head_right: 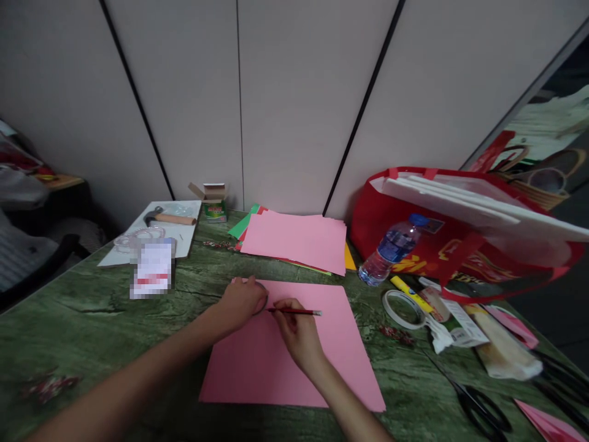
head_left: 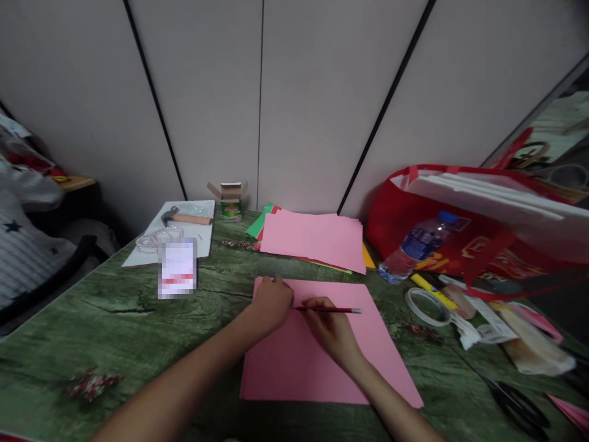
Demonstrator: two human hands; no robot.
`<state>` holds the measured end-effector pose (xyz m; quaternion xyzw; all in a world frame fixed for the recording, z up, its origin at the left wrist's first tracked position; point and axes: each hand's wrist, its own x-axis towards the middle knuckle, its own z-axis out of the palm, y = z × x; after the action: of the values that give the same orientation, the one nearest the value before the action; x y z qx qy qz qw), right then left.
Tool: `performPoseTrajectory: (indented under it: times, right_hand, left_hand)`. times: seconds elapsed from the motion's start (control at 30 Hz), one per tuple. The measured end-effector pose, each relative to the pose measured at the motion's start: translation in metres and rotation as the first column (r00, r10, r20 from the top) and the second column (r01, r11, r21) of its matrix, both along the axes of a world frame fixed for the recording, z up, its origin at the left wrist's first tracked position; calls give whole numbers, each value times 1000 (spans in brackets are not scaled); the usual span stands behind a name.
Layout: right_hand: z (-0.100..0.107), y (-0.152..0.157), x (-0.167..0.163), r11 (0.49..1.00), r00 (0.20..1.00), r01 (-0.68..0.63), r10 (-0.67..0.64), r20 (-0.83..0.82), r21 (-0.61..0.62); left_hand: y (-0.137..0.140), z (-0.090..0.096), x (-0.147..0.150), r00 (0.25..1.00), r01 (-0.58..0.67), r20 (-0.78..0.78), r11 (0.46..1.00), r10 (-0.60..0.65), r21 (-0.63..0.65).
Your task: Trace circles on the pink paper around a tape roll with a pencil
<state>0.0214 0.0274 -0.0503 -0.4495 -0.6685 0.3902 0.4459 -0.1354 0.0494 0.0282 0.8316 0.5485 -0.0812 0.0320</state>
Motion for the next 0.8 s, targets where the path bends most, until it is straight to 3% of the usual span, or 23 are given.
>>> performPoseTrajectory:
  times: [0.2, 0.33, 0.6, 0.8]
  right_hand:
    - [-3, 8, 1, 996, 997, 74, -73, -30, 46]
    - [-3, 11, 1, 983, 997, 71, -76, 20, 168]
    - [1, -9, 0, 914, 990, -32, -27, 139, 404]
    - [6, -28, -7, 872, 982, -138, 59, 179, 469]
  left_hand:
    - [2, 2, 0, 1000, 2, -11, 1000, -2, -6]
    - [1, 3, -1, 1000, 9, -23, 1000, -9, -15]
    - [3, 14, 2, 997, 3, -82, 997, -10, -81]
    - [1, 28, 5, 993, 6, -118, 991, -21, -131]
